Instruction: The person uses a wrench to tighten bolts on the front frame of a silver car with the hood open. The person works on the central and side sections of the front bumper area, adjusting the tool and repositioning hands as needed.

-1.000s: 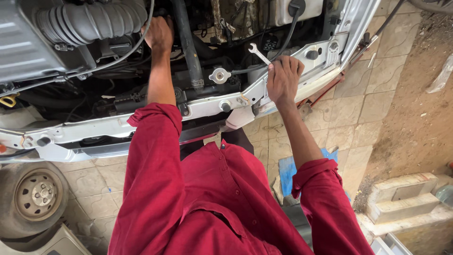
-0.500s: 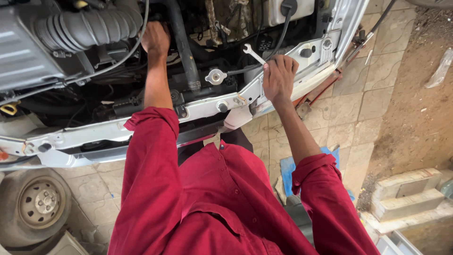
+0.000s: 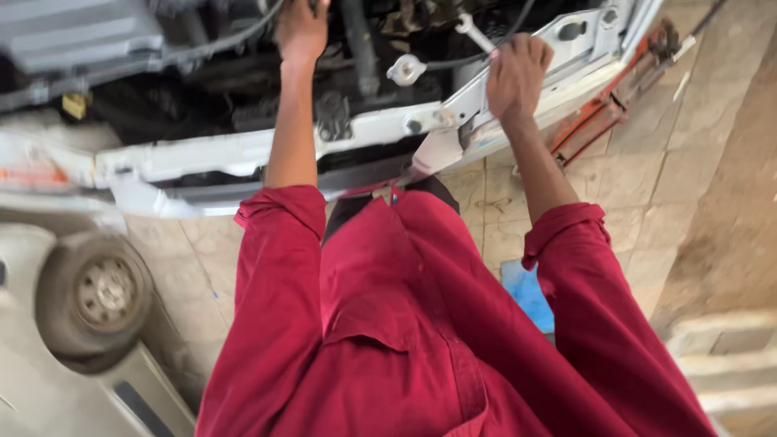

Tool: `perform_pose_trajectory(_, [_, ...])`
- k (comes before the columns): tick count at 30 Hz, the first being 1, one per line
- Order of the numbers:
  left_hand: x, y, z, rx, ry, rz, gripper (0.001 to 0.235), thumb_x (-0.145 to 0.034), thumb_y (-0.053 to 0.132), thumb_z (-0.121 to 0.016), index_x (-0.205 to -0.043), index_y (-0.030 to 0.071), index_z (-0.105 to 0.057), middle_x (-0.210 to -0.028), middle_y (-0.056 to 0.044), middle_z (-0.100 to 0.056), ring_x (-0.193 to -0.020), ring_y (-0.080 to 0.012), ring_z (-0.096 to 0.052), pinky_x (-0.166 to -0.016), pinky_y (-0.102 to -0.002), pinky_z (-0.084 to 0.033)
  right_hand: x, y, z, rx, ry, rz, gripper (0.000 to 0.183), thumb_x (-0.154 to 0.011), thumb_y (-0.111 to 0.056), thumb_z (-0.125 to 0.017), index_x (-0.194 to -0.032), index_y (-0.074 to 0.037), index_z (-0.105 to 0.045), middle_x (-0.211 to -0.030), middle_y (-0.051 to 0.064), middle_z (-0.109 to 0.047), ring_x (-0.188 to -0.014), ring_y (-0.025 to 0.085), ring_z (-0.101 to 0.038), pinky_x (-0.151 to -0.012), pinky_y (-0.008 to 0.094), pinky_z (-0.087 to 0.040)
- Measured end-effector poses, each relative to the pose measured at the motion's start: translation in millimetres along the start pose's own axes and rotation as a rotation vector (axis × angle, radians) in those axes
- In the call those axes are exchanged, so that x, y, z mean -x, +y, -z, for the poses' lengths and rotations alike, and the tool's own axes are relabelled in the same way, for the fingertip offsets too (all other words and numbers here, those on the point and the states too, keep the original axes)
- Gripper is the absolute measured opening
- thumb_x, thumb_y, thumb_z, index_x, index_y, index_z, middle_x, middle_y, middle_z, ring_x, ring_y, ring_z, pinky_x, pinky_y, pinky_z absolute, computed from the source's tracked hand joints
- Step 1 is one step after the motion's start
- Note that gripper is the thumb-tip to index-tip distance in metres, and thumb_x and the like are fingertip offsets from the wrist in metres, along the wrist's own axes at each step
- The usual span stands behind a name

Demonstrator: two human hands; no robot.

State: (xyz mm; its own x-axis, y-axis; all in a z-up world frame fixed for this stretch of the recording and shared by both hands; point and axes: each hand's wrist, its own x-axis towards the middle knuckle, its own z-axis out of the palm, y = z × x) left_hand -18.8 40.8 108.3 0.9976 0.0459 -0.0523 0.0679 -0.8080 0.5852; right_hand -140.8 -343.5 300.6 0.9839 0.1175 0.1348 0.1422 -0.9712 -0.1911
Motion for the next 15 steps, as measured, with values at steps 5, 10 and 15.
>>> perform_pose_trajectory(5, [67, 3, 39, 0.252, 0.107, -0.061, 0.03, -0.095, 0.024, -0.076, -0.118, 0.007, -0.068, -0.115, -0.024, -0.064, -0.104, -0.0452, -0.062, -0.087, -0.051, -0.052, 0, -8, 7, -0.047, 0.09, 0.046, 0.015, -0.105, -0.013, -0.055, -0.103, -0.002, -0.065, -0.118, 0.013, -0.059, -0.117, 0.034, -0.049, -0.107, 0.051, -0.032])
perform_pose_trajectory(10, [124, 7, 74, 0.295, 0.046, 0.087, 0.029, -0.094, 0.014, -0.072, -0.123, 0.014, -0.067, -0.114, -0.016, -0.068, -0.106, -0.0408, -0.064, -0.087, -0.049, -0.052, 6, 2, -9, -0.057, 0.11, 0.043, 0.018, -0.11, -0.017, -0.054, -0.106, -0.002, -0.063, -0.115, 0.014, -0.058, -0.116, 0.035, -0.048, -0.105, 0.051, -0.033])
perform_pose_trajectory(15, [149, 17, 84, 0.293, 0.072, 0.019, 0.026, -0.103, 0.012, -0.066, -0.128, 0.015, -0.062, -0.117, -0.015, -0.068, -0.108, -0.0407, -0.064, -0.087, -0.051, -0.051, 8, 5, -32, -0.239, 0.19, 0.109, 0.018, -0.113, -0.015, -0.049, -0.108, -0.003, -0.06, -0.117, 0.015, -0.055, -0.113, 0.033, -0.051, -0.101, 0.048, -0.04])
